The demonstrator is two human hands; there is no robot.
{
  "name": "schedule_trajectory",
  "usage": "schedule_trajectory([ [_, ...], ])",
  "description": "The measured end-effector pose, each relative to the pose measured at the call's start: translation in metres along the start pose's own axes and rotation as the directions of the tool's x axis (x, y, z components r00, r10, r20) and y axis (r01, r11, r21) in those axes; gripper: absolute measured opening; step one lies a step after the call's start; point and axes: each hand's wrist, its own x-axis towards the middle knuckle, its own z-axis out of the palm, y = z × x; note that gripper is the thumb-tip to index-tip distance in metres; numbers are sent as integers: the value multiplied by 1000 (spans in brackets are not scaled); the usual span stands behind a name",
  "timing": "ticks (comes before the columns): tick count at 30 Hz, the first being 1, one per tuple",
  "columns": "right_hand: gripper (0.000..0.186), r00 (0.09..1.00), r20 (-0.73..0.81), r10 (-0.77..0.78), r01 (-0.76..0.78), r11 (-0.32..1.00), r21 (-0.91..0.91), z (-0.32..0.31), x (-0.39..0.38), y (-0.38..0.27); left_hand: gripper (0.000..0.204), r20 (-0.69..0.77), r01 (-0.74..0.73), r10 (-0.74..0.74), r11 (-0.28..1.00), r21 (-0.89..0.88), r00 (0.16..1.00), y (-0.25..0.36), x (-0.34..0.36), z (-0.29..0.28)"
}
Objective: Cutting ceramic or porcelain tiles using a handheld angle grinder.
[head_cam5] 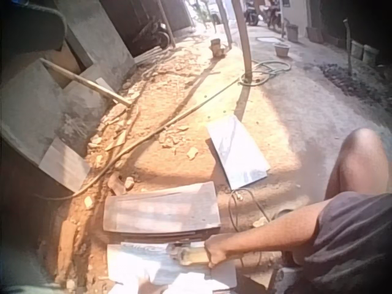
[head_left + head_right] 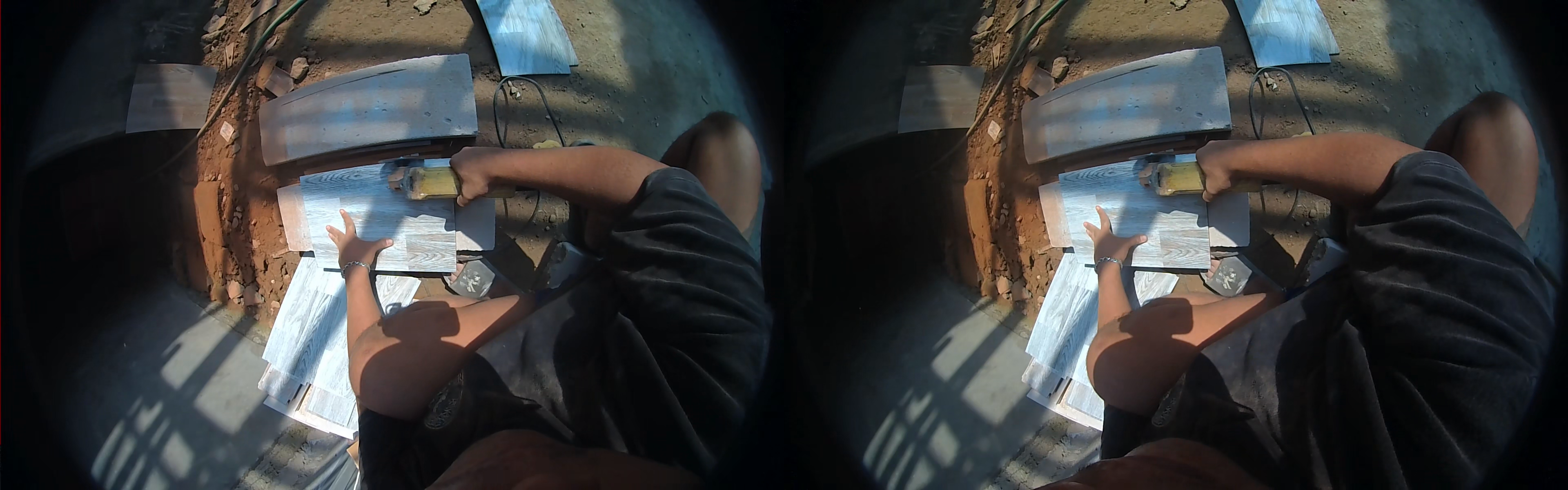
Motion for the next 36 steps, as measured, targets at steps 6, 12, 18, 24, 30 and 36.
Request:
schedule_trajectory([
  [6,48,998,-52,-42,42,999,2,2,-5,4,154,0,0,0,1000,26,1000,0,1,1],
  [12,52,999,-36,-27,28,1000,9,5,-3,9,155,-9,1,0,999,38,1000,0,2,1],
  [18,55,997,-60,-50,49,998,-26,7,-3,14,156,-14,7,-7,999,45,1000,0,2,2],
  [24,54,995,-55,-88,89,996,5,5,-9,16,155,-11,4,-4,1000,27,1000,-1,3,3],
  [30,52,997,-62,-42,43,999,16,7,-11,18,154,0,7,-7,1000,1,1000,-2,3,3],
  [36,51,997,-58,-41,41,999,-7,4,-17,18,154,-5,6,-6,1000,18,1000,0,2,3],
])
